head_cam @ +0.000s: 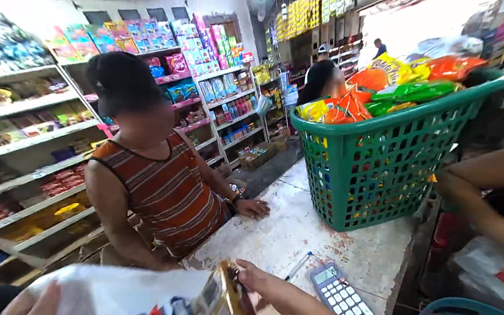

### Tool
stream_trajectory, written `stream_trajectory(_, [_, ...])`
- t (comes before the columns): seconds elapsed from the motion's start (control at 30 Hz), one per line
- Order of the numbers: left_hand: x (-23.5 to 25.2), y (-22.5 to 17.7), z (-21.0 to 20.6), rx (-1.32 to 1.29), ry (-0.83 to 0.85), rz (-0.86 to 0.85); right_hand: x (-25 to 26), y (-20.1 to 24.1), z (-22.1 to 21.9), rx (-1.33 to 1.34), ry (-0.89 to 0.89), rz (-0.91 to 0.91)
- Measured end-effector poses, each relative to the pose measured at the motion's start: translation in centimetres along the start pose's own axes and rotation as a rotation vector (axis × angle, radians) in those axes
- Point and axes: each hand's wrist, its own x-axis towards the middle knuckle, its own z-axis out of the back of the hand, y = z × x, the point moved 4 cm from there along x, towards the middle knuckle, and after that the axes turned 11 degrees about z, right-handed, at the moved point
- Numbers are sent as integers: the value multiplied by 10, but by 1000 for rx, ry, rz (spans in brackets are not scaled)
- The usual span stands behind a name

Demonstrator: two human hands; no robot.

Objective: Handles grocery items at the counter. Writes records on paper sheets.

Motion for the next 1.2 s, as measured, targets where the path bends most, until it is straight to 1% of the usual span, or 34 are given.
stream_trajectory(0.1, [37,23,-58,-68,14,83,-27,-17,5,349,-12,-21])
stream_trajectory(0.13, [42,32,-76,-80,37,64,-30,-21,8,435,-66,-19])
stream_trajectory(0.2, [40,44,-110,-25,153,-68,-29,-32,19,478,-246,3])
stream_trajectory(0.27, [28,61,-138,124,268,-225,-21,-46,27,437,-418,8])
stream_trajectory(0.33, [15,89,-157,317,355,-386,-7,-68,36,313,-559,19])
stream_trajectory(0.37, [5,105,-161,434,409,-436,-2,-79,42,209,-608,21])
stream_trajectory(0.43, [-18,133,-160,692,537,-459,1,-95,55,9,-650,-18])
stream_trajectory(0.5, [-50,164,-143,870,630,-410,-5,-102,64,-132,-602,-78])
stream_trajectory(0.57, [-89,196,-113,971,643,-323,-15,-101,69,-213,-499,-108])
stream_trajectory(0.63, [-140,231,-80,986,624,-290,-39,-90,71,-385,-346,-143])
stream_trajectory(0.7, [-188,262,-50,979,653,-233,-70,-73,72,-648,-212,-180])
stream_trajectory(0.77, [-221,283,-30,998,681,-107,-102,-59,69,-873,-127,-296])
stream_trajectory(0.83, [-234,295,-24,1040,622,-35,-130,-54,69,-1031,-91,-465])
stream_trajectory(0.9, [-232,294,-26,1086,588,68,-150,-54,77,-1102,-112,-597])
stream_trajectory(0.93, [-227,290,-29,1093,598,144,-157,-52,84,-1111,-160,-649])
stream_trajectory(1.0, [-215,282,-34,1065,649,278,-169,-47,104,-1134,-366,-678])
stream_trajectory(1.07, [-205,276,-38,1038,760,408,-176,-50,131,-1195,-537,-618])
stream_trajectory(1.13, [-199,274,-37,998,855,487,-175,-57,159,-1224,-604,-522])
stream_trajectory(1.2, [-197,272,-36,982,889,509,-168,-67,185,-1191,-621,-432])
